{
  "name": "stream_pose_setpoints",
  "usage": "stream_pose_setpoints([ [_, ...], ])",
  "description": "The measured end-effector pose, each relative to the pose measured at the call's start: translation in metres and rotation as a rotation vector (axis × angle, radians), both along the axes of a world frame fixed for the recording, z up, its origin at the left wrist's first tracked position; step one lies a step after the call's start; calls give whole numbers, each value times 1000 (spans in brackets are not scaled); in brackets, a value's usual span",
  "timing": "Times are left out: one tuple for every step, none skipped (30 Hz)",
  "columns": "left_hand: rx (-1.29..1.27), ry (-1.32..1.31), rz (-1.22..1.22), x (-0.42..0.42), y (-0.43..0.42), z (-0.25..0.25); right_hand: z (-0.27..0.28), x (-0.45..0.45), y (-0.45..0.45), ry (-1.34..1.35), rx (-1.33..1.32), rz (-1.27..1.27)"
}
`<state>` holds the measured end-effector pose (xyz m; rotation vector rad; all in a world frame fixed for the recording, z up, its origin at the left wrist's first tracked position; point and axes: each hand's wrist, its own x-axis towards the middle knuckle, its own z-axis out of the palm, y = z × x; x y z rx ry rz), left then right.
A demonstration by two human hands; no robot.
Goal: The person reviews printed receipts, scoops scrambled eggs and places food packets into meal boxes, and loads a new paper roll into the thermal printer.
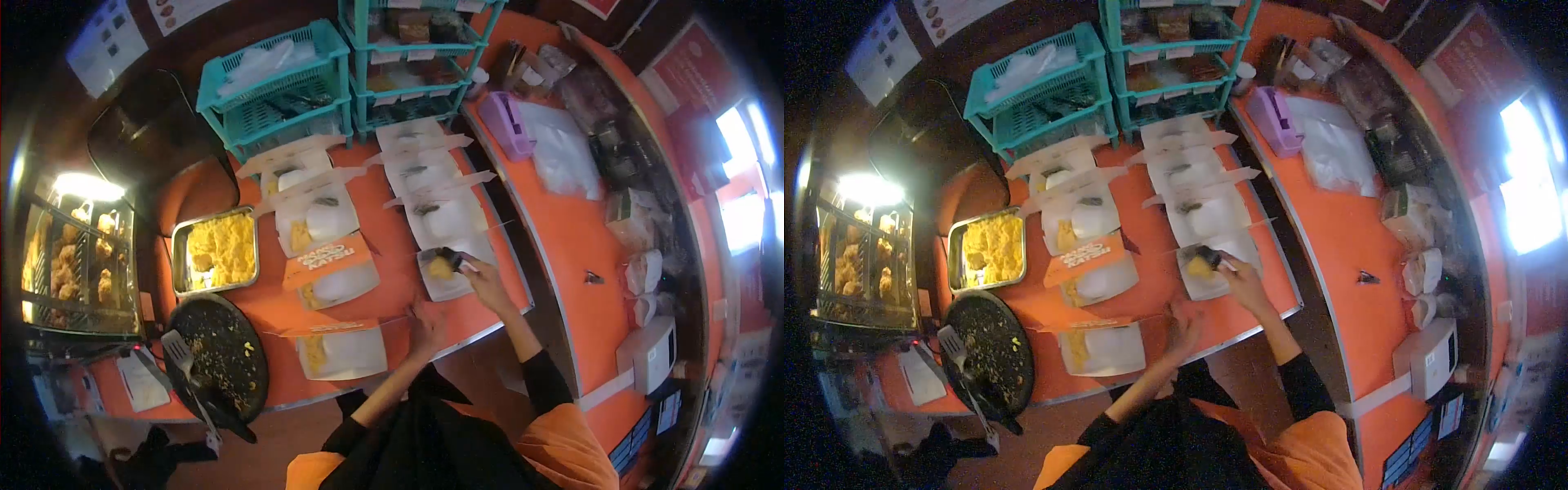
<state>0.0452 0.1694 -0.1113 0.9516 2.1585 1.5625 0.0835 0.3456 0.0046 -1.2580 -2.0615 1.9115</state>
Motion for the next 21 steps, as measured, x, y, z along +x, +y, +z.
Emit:
stream_pose_setpoints([
  [-19, 24, 40, -7, 8, -3, -18, -3, -5, 175, 491, 162],
  [-39, 47, 81, -14, 17, -4, -18, -6, -10, 271, 720, 266],
  [-54, -103, 58, -26, 21, 2, -17, -10, -15, 368, 966, 340],
  [-63, -252, 36, -31, 22, 7, 13, -13, -24, 60, 908, 494],
  [47, -350, 50, -29, 24, 9, 32, -15, -26, -247, 843, 641],
  [46, -348, 70, -26, 25, 7, 35, -12, -17, -236, 842, 658],
  [74, -346, 108, -23, 24, 5, 37, -8, -5, -75, 795, 584],
  [102, -341, 147, -18, 22, 2, 38, -5, 6, 84, 741, 509],
  [101, -338, 171, -16, 21, -6, 42, -5, 15, 96, 737, 529],
  [47, -363, 159, -15, 20, -15, 46, -7, 24, 34, 749, 664],
  [-6, -388, 144, -17, 21, -8, 48, -9, 30, -29, 764, 796],
  [-6, -386, 157, -16, 21, -1, 42, -14, 26, -21, 763, 807],
  [134, -615, 166, -13, 19, 7, 30, -21, 15, -140, 846, 938],
  [282, -838, 174, -12, 19, 14, 23, -27, 10, -258, 934, 1068],
  [292, -831, 186, -14, 18, 14, 21, -29, 14, -224, 952, 1093],
  [215, -730, 170, -17, 19, 15, 22, -30, 23, -215, 963, 1110],
  [126, -637, 153, -13, 15, 9, 28, -29, 28, -145, 916, 1081],
  [129, -636, 163, -11, 15, 4, 32, -31, 31, -74, 871, 1045],
  [199, -633, 147, -9, 17, -1, 35, -33, 31, -68, 878, 1056],
  [267, -634, 131, -7, 19, -5, 35, -32, 29, -102, 903, 1062],
  [268, -641, 139, -3, 19, -9, 35, -26, 24, -143, 921, 1065],
])
